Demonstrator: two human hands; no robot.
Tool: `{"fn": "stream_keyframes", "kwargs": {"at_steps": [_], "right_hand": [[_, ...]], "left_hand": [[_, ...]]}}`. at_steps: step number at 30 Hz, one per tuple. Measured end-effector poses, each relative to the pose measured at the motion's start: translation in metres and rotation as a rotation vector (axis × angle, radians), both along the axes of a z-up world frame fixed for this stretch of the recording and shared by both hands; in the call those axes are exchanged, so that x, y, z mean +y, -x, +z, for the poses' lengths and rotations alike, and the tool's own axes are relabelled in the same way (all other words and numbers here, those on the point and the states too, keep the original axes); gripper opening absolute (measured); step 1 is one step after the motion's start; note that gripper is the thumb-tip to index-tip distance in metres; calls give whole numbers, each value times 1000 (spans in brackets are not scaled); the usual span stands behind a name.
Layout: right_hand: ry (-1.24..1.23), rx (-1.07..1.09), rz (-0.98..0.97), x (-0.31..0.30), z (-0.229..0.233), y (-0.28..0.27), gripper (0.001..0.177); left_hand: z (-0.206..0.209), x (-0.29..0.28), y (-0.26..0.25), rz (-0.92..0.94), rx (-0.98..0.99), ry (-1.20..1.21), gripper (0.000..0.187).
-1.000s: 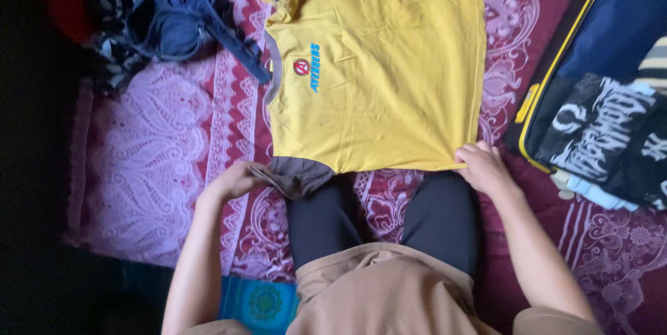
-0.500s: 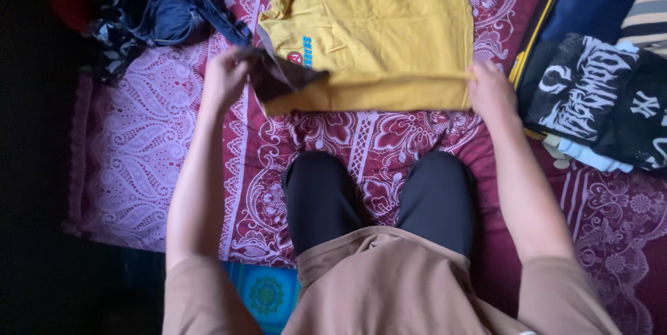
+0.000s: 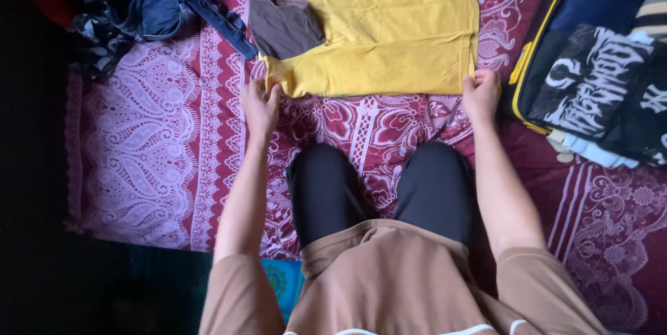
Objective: The person sits on a bed and folds various garments including a grey cloth, a yellow shirt, and a red shirt. The person places the folded items into an open suitcase.
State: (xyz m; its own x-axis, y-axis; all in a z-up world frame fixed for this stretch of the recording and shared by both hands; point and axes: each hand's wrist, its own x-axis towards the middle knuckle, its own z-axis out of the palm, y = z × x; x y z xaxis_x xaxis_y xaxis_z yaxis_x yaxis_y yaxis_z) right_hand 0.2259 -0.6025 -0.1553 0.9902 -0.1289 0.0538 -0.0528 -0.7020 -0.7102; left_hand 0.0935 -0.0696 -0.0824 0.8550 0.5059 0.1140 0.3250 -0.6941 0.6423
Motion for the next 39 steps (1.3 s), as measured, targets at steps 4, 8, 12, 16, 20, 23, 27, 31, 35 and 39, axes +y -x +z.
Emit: {"fn": "stream_keyframes", "kwargs": {"at_steps": [4, 8, 12, 16, 20, 23, 27, 31, 35, 39], "right_hand": [[95, -213, 55, -2, -1, 8, 14], [-181, 74, -114, 8, 10, 15, 14], [126, -84, 55, 0, 16, 34, 14], [52, 19, 88, -17, 14, 80, 15], [138, 134, 139, -28, 15, 126, 17], [161, 144, 120, -32, 22, 138, 27], [131, -190, 143, -23, 27, 103, 31], [83, -194, 161, -14, 22, 61, 34], [241, -188, 150, -11, 16, 41, 20], [-20, -182, 34, -6, 11, 53, 14]], "left_hand": [[4, -8, -3, 26, -169, 179, 16], [17, -5, -7, 63, -244, 463, 16], [28, -2, 14, 72, -132, 315, 20], [35, 0, 57, 53, 12, 325, 21], [26, -7, 103, -2, 133, 189, 23], [13, -6, 114, -39, 49, -94, 32], [3, 6, 69, -4, -84, -87, 46], [-4, 5, 9, 157, 58, 117, 41], [-17, 5, -17, 215, 226, 130, 27], [-34, 13, -4, 126, -222, 201, 17]]}}
